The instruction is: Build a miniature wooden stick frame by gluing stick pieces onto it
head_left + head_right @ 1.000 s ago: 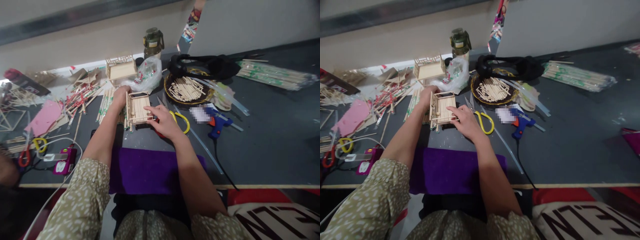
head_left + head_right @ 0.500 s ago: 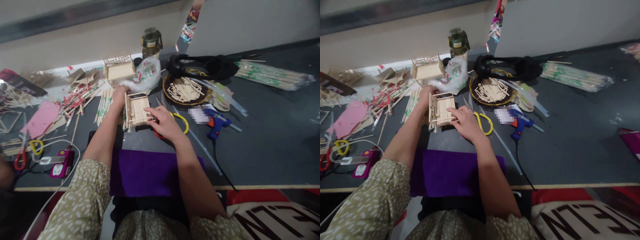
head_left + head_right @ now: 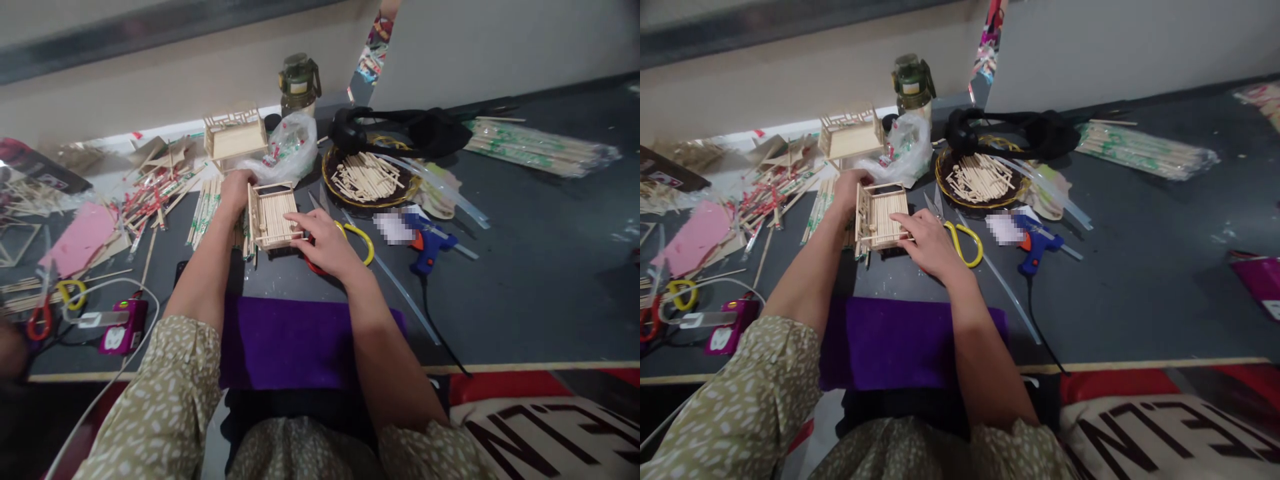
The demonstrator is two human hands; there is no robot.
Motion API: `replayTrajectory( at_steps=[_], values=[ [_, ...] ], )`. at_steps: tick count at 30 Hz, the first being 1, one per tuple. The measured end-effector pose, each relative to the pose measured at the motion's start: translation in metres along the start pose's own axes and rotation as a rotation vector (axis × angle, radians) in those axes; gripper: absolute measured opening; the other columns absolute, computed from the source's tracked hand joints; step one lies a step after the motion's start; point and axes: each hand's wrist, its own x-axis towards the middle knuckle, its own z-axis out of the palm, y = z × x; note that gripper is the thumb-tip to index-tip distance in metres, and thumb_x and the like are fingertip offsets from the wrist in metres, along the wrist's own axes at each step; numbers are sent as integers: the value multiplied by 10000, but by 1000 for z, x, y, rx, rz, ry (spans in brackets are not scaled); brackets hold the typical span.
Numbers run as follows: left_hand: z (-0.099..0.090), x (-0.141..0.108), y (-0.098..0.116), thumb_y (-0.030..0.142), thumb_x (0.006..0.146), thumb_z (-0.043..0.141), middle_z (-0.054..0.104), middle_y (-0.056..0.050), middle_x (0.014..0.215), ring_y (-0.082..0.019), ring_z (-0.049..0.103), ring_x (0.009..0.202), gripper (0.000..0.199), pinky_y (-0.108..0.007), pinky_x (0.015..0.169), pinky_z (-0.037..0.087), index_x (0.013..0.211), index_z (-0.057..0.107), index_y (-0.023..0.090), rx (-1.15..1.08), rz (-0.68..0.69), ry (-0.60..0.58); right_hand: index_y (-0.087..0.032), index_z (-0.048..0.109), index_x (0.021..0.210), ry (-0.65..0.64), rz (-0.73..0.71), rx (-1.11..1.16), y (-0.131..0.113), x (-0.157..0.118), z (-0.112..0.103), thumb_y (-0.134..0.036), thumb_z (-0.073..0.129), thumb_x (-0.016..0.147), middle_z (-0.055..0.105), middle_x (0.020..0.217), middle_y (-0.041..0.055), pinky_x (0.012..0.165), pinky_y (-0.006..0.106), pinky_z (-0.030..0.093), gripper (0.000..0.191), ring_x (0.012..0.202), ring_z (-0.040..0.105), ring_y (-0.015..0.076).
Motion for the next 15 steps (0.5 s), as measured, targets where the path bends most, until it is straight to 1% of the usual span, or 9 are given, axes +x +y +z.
replayTrajectory(
  at_steps=[3, 5, 7, 8, 10, 13, 14, 15],
  values=[
    [-6, -5, 2, 232, 776, 614, 746, -86, 954, -237, 635, 870, 234, -336, 806, 470, 971, 732, 177, -72, -42, 18, -259, 665, 1324, 6, -16, 10, 0, 1, 1, -112, 675, 856, 645, 1002, 76, 956, 457, 529, 491, 1039, 608, 257],
    [-9, -8, 4, 210, 770, 611, 742, -75, 943, -222, 631, 848, 347, -323, 804, 462, 1091, 732, 164, -100, -68, 55, -258, 665, 1322, 5, -20, 31, 1, 1, 2, -108, 675, 853, 643, 1007, 74, 941, 448, 538, 492, 1026, 613, 250],
    [-14, -13, 2, 186, 763, 600, 729, -62, 907, -207, 619, 821, 405, -315, 805, 453, 1145, 729, 152, -120, -81, 107, -258, 665, 1320, 8, -22, 37, 2, 1, 4, -107, 674, 854, 640, 1022, 76, 930, 442, 543, 491, 1010, 620, 242],
    [-18, -15, 1, 172, 760, 590, 718, -57, 879, -199, 610, 807, 391, -311, 803, 448, 1121, 738, 143, -134, -84, 141, -256, 670, 1313, 15, -24, 30, 2, 2, 4, -107, 676, 852, 642, 1025, 77, 931, 443, 542, 484, 1008, 620, 242],
    [-26, -23, -3, 143, 752, 565, 682, -39, 805, -180, 584, 769, 305, -300, 782, 441, 993, 751, 137, -181, -88, 223, -251, 685, 1290, 27, -33, 6, 3, 2, 6, -109, 680, 849, 653, 1028, 81, 942, 452, 535, 463, 1018, 616, 248],
    [-44, -44, -6, 165, 768, 584, 579, 6, 670, -147, 519, 668, 98, -280, 702, 420, 779, 682, 164, -312, -93, 338, -245, 700, 1261, 26, -59, -8, 3, 3, 8, -120, 673, 855, 675, 1043, 86, 946, 468, 526, 426, 1036, 601, 261],
    [-50, -54, -5, 202, 781, 611, 539, 17, 633, -136, 492, 631, 77, -275, 670, 410, 713, 634, 175, -365, -93, 364, -245, 703, 1254, 23, -70, -8, 3, 4, 8, -124, 669, 858, 681, 1045, 86, 946, 473, 524, 416, 1038, 596, 264],
    [-56, -67, -2, 228, 798, 615, 519, 21, 618, -126, 475, 602, 128, -269, 641, 401, 679, 595, 184, -429, -84, 377, -245, 705, 1248, 23, -80, -8, 3, 4, 9, -127, 667, 859, 687, 1043, 85, 946, 476, 521, 408, 1040, 593, 267]
  ],
)
